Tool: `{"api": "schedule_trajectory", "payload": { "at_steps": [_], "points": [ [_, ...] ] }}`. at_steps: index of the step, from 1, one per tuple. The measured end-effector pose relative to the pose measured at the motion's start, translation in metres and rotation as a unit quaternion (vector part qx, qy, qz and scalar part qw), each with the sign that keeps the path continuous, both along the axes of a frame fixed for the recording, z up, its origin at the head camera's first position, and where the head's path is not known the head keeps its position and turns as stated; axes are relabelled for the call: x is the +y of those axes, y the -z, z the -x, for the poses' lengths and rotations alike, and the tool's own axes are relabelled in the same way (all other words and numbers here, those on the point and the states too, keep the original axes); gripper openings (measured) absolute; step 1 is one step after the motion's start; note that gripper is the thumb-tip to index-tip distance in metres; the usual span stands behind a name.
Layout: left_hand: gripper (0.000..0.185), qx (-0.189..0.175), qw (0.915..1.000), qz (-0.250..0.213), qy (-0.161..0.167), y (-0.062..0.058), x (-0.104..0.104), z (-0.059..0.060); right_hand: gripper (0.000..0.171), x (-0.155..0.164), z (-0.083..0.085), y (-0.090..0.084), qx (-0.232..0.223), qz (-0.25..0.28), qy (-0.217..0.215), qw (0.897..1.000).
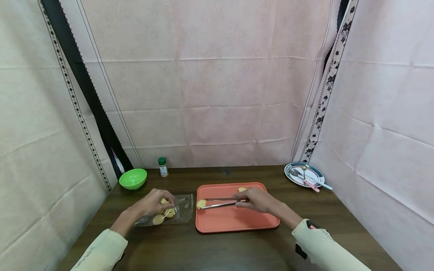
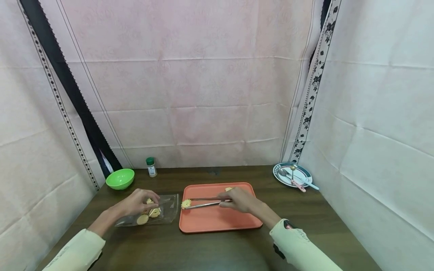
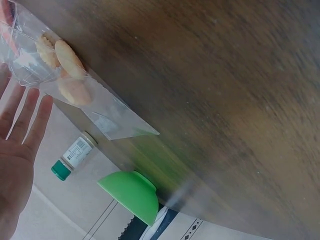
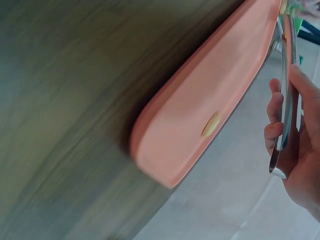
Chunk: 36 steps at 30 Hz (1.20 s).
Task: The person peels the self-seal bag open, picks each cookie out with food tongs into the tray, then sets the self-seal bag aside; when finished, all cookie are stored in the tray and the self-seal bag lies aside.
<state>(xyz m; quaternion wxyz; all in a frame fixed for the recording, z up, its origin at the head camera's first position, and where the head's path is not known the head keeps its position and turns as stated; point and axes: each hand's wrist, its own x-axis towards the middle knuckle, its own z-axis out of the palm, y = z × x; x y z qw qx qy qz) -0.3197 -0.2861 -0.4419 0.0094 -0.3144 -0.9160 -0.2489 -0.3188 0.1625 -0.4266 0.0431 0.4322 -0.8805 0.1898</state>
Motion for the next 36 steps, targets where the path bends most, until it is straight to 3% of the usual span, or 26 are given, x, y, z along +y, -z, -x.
{"api": "schedule_trajectory", "payload": {
  "at_steps": [8, 16, 28, 36],
  "points": [
    [0.006, -0.010, 0.9999, -0.001, -0.009, 0.001, -0.001, 0.000, 0.034, 0.033, 0.005, 0.000, 0.012, -0.014, 0.060, 0.998],
    [0.008, 0.008, 1.0000, -0.002, 0.000, 0.000, -0.001, -0.002, 0.033, 0.057, 0.011, 0.004, 0.032, -0.012, 0.104, 0.994],
    [0.006, 0.008, 0.9999, 0.007, -0.008, -0.001, 0.000, -0.002, 0.035, 0.076, 0.018, 0.006, 0.037, -0.029, 0.167, 0.985],
    [0.005, -0.002, 1.0000, 0.001, -0.003, 0.000, -0.002, -0.001, 0.036, 0.081, 0.018, 0.010, 0.025, -0.034, 0.186, 0.982]
  ]
}}
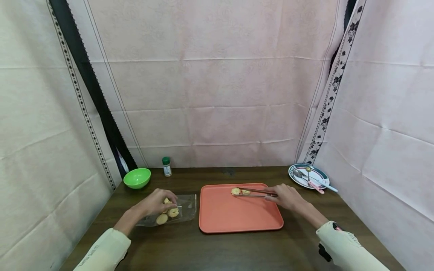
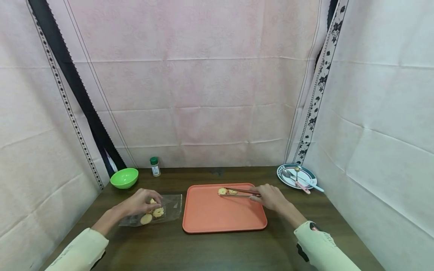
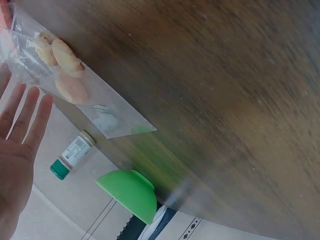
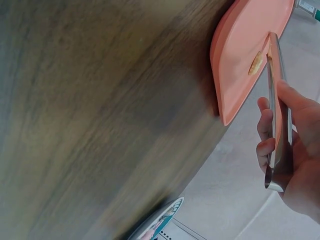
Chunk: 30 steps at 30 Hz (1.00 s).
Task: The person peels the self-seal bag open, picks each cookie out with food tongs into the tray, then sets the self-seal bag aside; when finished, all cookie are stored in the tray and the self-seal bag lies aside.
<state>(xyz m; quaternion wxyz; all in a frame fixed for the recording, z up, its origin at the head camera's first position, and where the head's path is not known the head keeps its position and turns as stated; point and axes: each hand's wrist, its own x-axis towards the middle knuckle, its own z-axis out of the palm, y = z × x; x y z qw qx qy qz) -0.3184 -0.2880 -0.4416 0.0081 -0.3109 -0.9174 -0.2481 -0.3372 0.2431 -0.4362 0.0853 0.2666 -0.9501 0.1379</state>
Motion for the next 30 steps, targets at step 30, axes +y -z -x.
{"api": "schedule_trajectory", "payload": {
  "at_steps": [30],
  "points": [
    [0.005, -0.010, 0.9999, 0.005, -0.010, -0.001, 0.002, 0.000, 0.035, -0.017, -0.009, -0.017, 0.030, -0.001, -0.046, 0.998]
  ]
}}
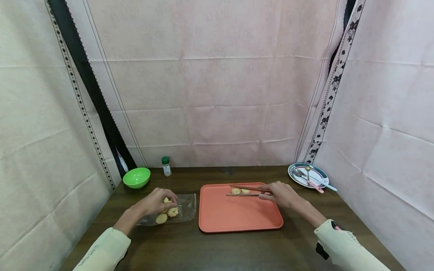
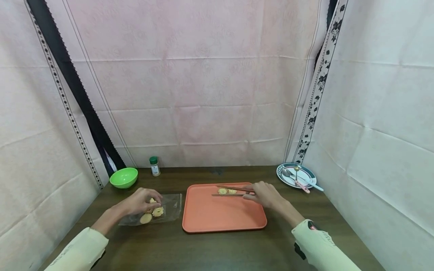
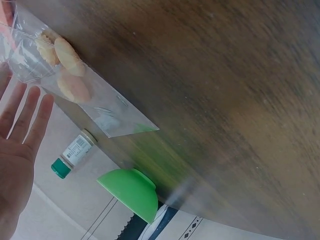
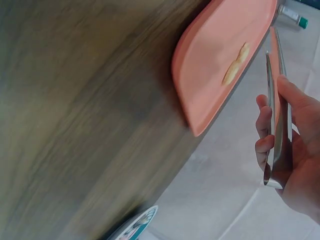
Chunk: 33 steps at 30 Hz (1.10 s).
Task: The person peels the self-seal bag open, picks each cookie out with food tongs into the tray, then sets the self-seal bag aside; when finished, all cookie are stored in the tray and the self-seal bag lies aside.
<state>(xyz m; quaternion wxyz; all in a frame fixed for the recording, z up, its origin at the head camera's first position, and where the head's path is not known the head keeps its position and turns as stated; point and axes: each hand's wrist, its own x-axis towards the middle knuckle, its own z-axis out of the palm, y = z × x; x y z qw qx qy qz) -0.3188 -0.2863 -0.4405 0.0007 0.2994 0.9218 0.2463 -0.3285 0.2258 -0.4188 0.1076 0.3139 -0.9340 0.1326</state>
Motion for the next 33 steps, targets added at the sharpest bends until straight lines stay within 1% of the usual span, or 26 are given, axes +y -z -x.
{"api": "schedule_trajectory", "payload": {
  "at_steps": [5, 8, 14, 18, 22, 26, 33],
  "points": [
    [0.005, 0.002, 1.0000, 0.000, 0.002, -0.003, 0.000, 0.000, 0.037, -0.019, -0.003, -0.003, -0.005, -0.002, -0.039, 0.999],
    [0.005, 0.008, 0.9999, -0.003, 0.008, -0.004, 0.000, 0.000, 0.037, -0.031, -0.005, -0.003, -0.018, 0.006, -0.051, 0.999],
    [0.007, 0.014, 0.9998, -0.006, 0.016, -0.005, 0.000, 0.001, 0.036, -0.054, -0.010, -0.003, -0.019, 0.006, -0.071, 0.997],
    [0.006, 0.015, 0.9998, -0.005, 0.015, -0.006, 0.000, 0.001, 0.036, -0.070, -0.012, -0.003, -0.010, 0.004, -0.097, 0.995],
    [0.005, 0.019, 0.9997, -0.006, 0.017, -0.005, 0.000, 0.000, 0.032, -0.085, -0.014, -0.001, -0.022, 0.009, -0.121, 0.992],
    [0.005, 0.020, 0.9997, -0.005, 0.016, -0.005, 0.000, 0.000, 0.031, -0.099, -0.015, 0.002, -0.042, 0.008, -0.124, 0.991],
    [0.007, 0.018, 0.9997, -0.006, 0.015, -0.005, 0.000, -0.002, 0.036, -0.125, -0.014, 0.008, -0.064, -0.001, -0.128, 0.990]
  ]
}}
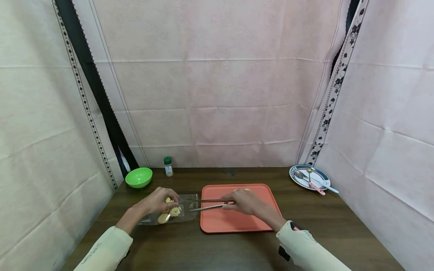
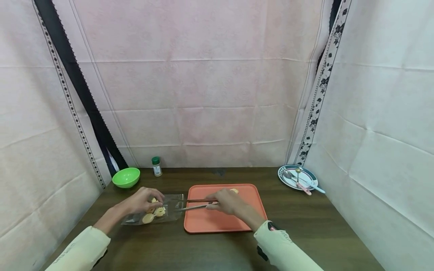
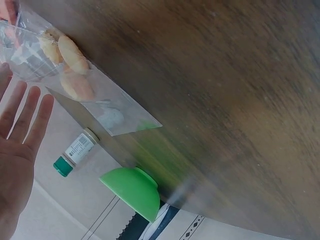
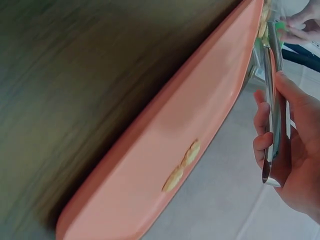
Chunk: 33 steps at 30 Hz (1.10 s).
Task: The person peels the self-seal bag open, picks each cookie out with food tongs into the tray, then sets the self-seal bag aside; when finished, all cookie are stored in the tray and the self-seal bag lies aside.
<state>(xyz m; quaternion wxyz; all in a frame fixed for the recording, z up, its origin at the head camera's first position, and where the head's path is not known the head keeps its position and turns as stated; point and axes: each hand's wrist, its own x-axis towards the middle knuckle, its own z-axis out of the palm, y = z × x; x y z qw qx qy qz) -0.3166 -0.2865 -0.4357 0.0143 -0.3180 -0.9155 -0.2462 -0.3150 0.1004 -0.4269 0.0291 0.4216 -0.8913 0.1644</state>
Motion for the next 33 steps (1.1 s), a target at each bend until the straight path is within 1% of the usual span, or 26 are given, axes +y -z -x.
{"api": "schedule_trajectory", "payload": {
  "at_steps": [5, 8, 14, 21, 27, 33],
  "points": [
    [0.008, 0.003, 1.0000, 0.001, -0.003, 0.001, 0.000, -0.001, 0.035, -0.018, 0.001, 0.006, -0.016, 0.003, -0.003, 1.000],
    [0.006, 0.000, 1.0000, -0.004, -0.002, 0.002, 0.000, -0.002, 0.036, -0.026, 0.002, 0.009, -0.016, -0.003, 0.003, 1.000],
    [0.006, -0.007, 0.9999, -0.009, 0.000, 0.005, -0.002, -0.002, 0.036, -0.041, 0.004, 0.015, -0.039, -0.002, -0.002, 0.999],
    [0.008, -0.001, 1.0000, -0.008, 0.004, 0.004, 0.001, -0.002, 0.031, -0.053, 0.006, 0.019, -0.007, -0.006, -0.010, 1.000],
    [0.007, 0.005, 1.0000, -0.001, -0.001, 0.001, 0.003, -0.002, 0.030, -0.061, 0.007, 0.019, -0.018, 0.007, -0.020, 1.000],
    [0.006, 0.017, 0.9999, 0.001, 0.000, 0.002, 0.002, -0.003, 0.033, -0.066, 0.006, 0.018, -0.027, 0.009, -0.020, 0.999]
  ]
}}
